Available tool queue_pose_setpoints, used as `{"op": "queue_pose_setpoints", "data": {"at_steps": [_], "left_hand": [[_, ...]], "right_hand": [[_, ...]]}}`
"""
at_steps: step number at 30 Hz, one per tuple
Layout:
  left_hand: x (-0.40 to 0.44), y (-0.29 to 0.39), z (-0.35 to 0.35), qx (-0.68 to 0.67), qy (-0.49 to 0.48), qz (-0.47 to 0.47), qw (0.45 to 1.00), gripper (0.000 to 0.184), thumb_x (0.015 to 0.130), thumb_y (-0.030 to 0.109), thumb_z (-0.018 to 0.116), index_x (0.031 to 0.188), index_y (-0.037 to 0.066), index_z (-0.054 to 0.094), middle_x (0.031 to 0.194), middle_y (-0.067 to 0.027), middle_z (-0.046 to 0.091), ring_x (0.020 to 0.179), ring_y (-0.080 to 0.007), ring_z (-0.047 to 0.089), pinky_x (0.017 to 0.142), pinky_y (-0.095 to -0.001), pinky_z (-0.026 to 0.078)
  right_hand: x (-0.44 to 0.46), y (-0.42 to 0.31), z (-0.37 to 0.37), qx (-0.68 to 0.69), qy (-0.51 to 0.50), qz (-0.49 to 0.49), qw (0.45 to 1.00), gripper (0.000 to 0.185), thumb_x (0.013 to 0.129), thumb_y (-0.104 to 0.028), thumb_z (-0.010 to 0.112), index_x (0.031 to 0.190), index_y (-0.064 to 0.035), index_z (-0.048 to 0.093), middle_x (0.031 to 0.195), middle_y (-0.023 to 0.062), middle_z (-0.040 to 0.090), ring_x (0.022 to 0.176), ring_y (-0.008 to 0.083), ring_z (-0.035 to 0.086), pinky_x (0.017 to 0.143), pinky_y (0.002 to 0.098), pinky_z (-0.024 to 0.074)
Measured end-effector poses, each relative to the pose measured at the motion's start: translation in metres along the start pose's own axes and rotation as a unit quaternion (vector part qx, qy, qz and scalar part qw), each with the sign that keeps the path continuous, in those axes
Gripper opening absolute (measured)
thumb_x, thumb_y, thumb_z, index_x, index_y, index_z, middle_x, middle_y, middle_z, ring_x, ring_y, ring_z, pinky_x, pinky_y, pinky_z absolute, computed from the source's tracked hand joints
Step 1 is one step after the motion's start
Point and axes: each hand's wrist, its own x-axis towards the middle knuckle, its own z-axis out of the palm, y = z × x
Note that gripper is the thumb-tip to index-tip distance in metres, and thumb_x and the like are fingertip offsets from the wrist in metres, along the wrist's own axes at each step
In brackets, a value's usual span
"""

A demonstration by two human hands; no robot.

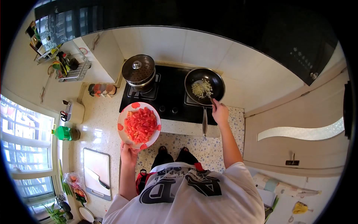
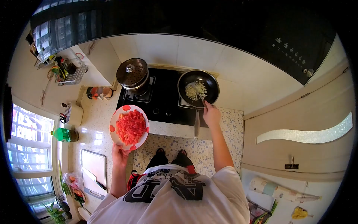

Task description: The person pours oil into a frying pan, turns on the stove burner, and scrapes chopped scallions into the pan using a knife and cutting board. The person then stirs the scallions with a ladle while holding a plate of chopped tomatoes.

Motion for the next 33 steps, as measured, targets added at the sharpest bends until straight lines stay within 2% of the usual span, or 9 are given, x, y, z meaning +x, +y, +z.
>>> {"op": "queue_pose_setpoints", "data": {"at_steps": [3, 6, 9, 12, 15, 24, 27, 30, 33], "left_hand": [[0.001, 0.001, 0.005, 0.013, 0.012, -0.002, 1.0, 0.043, 0.095, 0.005, 0.047, 0.138, 0.006, 0.045, 0.108, -0.0105, 0.067, 0.079, -0.0173, 0.07, 0.069, -0.0365, 0.066], [0.007, 0.001, -0.005, -0.007, -0.028, -0.011, 1.0, 0.04, 0.096, 0.007, 0.047, 0.136, 0.007, 0.047, 0.103, -0.0084, 0.067, 0.076, -0.0163, 0.069, 0.066, -0.0341, 0.064], [0.006, 0.003, 0.002, 0.01, -0.001, -0.015, 1.0, 0.038, 0.097, 0.007, 0.047, 0.135, 0.007, 0.048, 0.099, -0.0069, 0.066, 0.074, -0.0152, 0.068, 0.065, -0.0337, 0.063], [0.009, 0.002, 0.0, 0.016, -0.015, -0.013, 1.0, 0.038, 0.097, 0.006, 0.047, 0.134, 0.007, 0.047, 0.101, -0.0083, 0.067, 0.076, -0.0162, 0.069, 0.067, -0.0354, 0.064], [0.005, 0.002, 0.005, 0.015, -0.004, -0.009, 1.0, 0.039, 0.096, 0.005, 0.046, 0.135, 0.006, 0.047, 0.104, -0.0101, 0.067, 0.079, -0.018, 0.07, 0.069, -0.0373, 0.065], [-0.009, 0.0, -0.01, 0.002, -0.007, 0.007, 1.0, 0.04, 0.093, 0.003, 0.046, 0.133, 0.003, 0.048, 0.108, -0.0127, 0.068, 0.081, -0.0208, 0.072, 0.069, -0.0387, 0.066], [-0.006, -0.002, -0.015, 0.001, -0.008, 0.01, 1.0, 0.039, 0.093, 0.003, 0.047, 0.132, 0.002, 0.048, 0.108, -0.013, 0.068, 0.083, -0.0212, 0.073, 0.067, -0.0378, 0.066], [-0.01, 0.003, -0.001, 0.009, 0.019, 0.005, 1.0, 0.038, 0.093, 0.003, 0.047, 0.131, 0.003, 0.049, 0.107, -0.0119, 0.068, 0.081, -0.0197, 0.072, 0.067, -0.0376, 0.066], [-0.002, 0.0, -0.013, -0.001, -0.017, 0.005, 1.0, 0.04, 0.094, 0.003, 0.047, 0.133, 0.004, 0.048, 0.107, -0.0118, 0.068, 0.082, -0.02, 0.072, 0.068, -0.0379, 0.066]], "right_hand": [[-0.015, 0.005, -0.011, -0.005, -0.004, 0.015, 1.0, 0.037, 0.091, -0.02, 0.065, 0.127, -0.0201, 0.067, 0.082, 0.0167, 0.065, 0.074, 0.0372, 0.065, 0.066, 0.0478, 0.0533], [-0.029, 0.016, -0.028, 0.021, -0.018, 0.038, 0.999, 0.037, 0.091, -0.02, 0.064, 0.128, -0.0192, 0.067, 0.088, 0.0182, 0.066, 0.078, 0.0382, 0.066, 0.068, 0.0483, 0.0535], [-0.03, 0.021, -0.035, 0.039, 0.007, 0.032, 0.999, 0.035, 0.092, -0.021, 0.066, 0.126, -0.0185, 0.068, 0.086, 0.0192, 0.07, 0.076, 0.0384, 0.068, 0.07, 0.0462, 0.0548], [-0.013, 0.003, -0.039, 0.079, -0.025, 0.077, 0.994, 0.035, 0.093, -0.022, 0.064, 0.127, -0.0148, 0.068, 0.085, 0.0208, 0.07, 0.078, 0.0404, 0.067, 0.072, 0.0482, 0.0542], [0.001, -0.004, -0.011, 0.109, 0.031, 0.063, 0.992, 0.035, 0.093, -0.023, 0.064, 0.127, -0.0128, 0.067, 0.081, 0.021, 0.07, 0.075, 0.0404, 0.067, 0.071, 0.0477, 0.0546], [0.009, -0.01, 0.012, 0.102, 0.013, 0.061, 0.993, 0.036, 0.093, -0.023, 0.065, 0.128, -0.0136, 0.067, 0.083, 0.0217, 0.07, 0.074, 0.0388, 0.068, 0.069, 0.0467, 0.055], [0.006, -0.009, 0.009, 0.054, -0.01, 0.054, 0.997, 0.038, 0.094, -0.023, 0.064, 0.131, -0.0157, 0.065, 0.083, 0.0208, 0.068, 0.074, 0.039, 0.067, 0.067, 0.0471, 0.0546], [-0.002, -0.005, 0.001, 0.019, -0.011, 0.008, 1.0, 0.039, 0.095, -0.023, 0.062, 0.133, -0.0175, 0.064, 0.084, 0.0202, 0.067, 0.074, 0.0395, 0.066, 0.066, 0.0475, 0.0542], [-0.008, -0.001, -0.006, 0.003, 0.007, -0.012, 1.0, 0.039, 0.096, -0.023, 0.06, 0.135, -0.0183, 0.062, 0.084, 0.02, 0.067, 0.074, 0.0396, 0.066, 0.066, 0.0479, 0.054]]}}
